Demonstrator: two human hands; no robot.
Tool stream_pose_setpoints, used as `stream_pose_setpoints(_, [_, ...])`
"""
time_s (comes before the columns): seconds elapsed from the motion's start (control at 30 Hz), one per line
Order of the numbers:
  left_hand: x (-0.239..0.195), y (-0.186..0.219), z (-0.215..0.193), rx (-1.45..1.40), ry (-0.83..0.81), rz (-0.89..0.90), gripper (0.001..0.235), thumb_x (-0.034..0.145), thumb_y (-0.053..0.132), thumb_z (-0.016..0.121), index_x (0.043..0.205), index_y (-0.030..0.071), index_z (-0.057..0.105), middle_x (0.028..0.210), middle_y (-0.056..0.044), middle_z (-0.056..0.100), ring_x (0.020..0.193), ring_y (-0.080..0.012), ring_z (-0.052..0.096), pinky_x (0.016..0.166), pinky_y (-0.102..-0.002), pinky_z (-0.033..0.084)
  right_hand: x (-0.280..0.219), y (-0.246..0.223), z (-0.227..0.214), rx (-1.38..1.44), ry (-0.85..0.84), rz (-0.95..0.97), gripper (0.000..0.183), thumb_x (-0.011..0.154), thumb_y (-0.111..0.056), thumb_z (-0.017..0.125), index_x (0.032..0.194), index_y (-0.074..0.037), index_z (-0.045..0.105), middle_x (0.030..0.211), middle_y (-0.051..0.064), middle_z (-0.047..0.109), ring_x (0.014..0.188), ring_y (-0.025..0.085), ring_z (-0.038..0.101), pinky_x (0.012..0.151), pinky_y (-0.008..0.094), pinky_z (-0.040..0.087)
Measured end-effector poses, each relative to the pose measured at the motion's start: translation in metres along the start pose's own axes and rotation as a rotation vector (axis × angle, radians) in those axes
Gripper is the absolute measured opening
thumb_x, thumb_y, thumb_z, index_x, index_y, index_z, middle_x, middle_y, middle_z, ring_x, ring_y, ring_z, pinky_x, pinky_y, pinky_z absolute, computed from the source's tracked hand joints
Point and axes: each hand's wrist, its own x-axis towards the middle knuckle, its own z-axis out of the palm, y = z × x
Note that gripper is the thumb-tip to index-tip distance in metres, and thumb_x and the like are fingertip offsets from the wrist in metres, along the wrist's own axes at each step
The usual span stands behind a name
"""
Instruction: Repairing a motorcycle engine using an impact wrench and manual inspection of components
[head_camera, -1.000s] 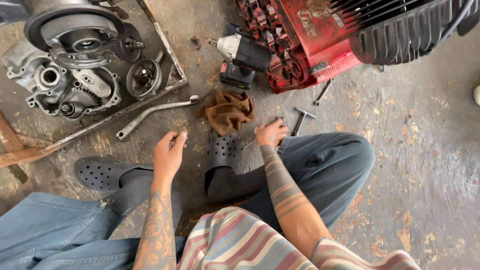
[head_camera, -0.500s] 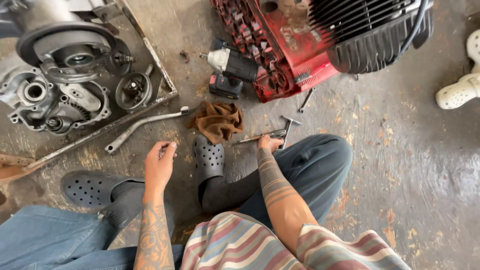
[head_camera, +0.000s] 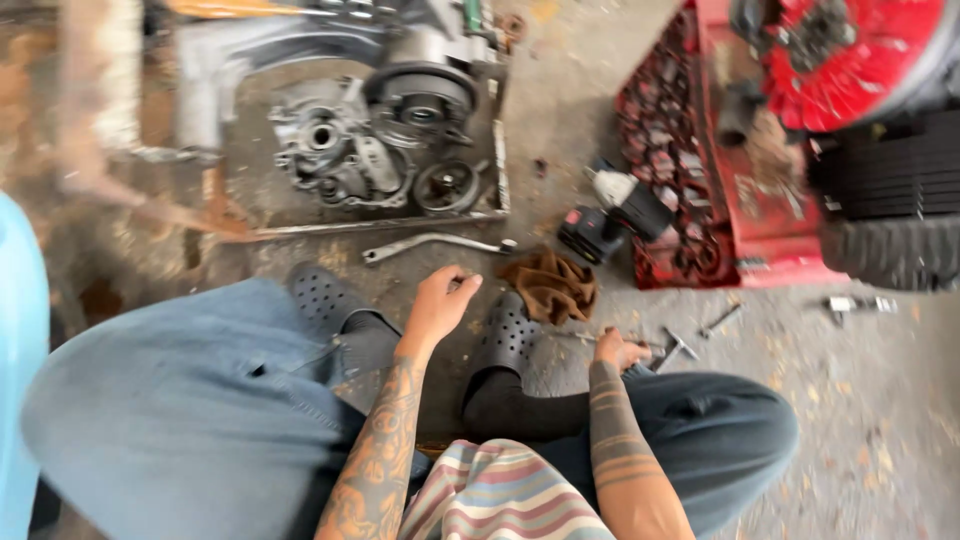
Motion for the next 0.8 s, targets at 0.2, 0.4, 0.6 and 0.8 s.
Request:
stream_pose_setpoints(0.2, [-0.042, 0.058, -0.089, -0.030, 0.105, 0.105, 0.039, 0.092, 0.039, 0.066, 0.103, 0.003, 0.075, 0.107, -0.021, 0.073, 0.110, -0.0417, 0.068, 0.096, -0.050, 0.054, 0.019, 0.016, 0.058, -0.175, -0.136, -0.239, 0.060, 0.094, -0.046, 0.075, 0.130, -0.023, 0.033, 0.119, 0.011, 0.069, 0.130, 0.034, 0.059, 0.122, 0.046, 0.018])
stream_pose_setpoints(0.4, [-0.088, 0.089, -0.170, 0.091, 0.139, 0.160, 0.036, 0.094, 0.037, 0.065, 0.105, 0.004, 0.074, 0.111, -0.019, 0.072, 0.110, -0.0400, 0.068, 0.093, -0.050, 0.055, -0.019, -0.006, 0.068, 0.105, -0.431, -0.293, 0.031, 0.084, -0.017, 0.081, 0.108, -0.012, 0.062, 0.093, 0.011, 0.067, 0.085, 0.025, 0.069, 0.082, 0.035, 0.053])
stream_pose_setpoints(0.6, [-0.134, 0.126, -0.220, 0.149, 0.026, 0.161, 0.034, 0.099, 0.023, 0.056, 0.115, -0.003, 0.070, 0.118, -0.026, 0.069, 0.116, -0.0450, 0.065, 0.098, -0.054, 0.052, -0.025, -0.013, 0.062, 0.057, -0.404, -0.342, 0.032, 0.083, -0.022, 0.082, 0.109, -0.010, 0.070, 0.093, 0.016, 0.070, 0.085, 0.029, 0.072, 0.073, 0.040, 0.056])
stream_pose_setpoints(0.8, [-0.139, 0.159, -0.267, 0.333, 0.025, 0.237, 0.029, 0.098, 0.019, 0.061, 0.117, 0.000, 0.071, 0.119, -0.022, 0.070, 0.114, -0.0353, 0.070, 0.093, -0.045, 0.057, -0.040, -0.033, 0.031, 0.029, -0.531, -0.310, 0.034, 0.087, -0.022, 0.076, 0.116, -0.004, 0.069, 0.091, 0.021, 0.069, 0.077, 0.028, 0.070, 0.066, 0.036, 0.060])
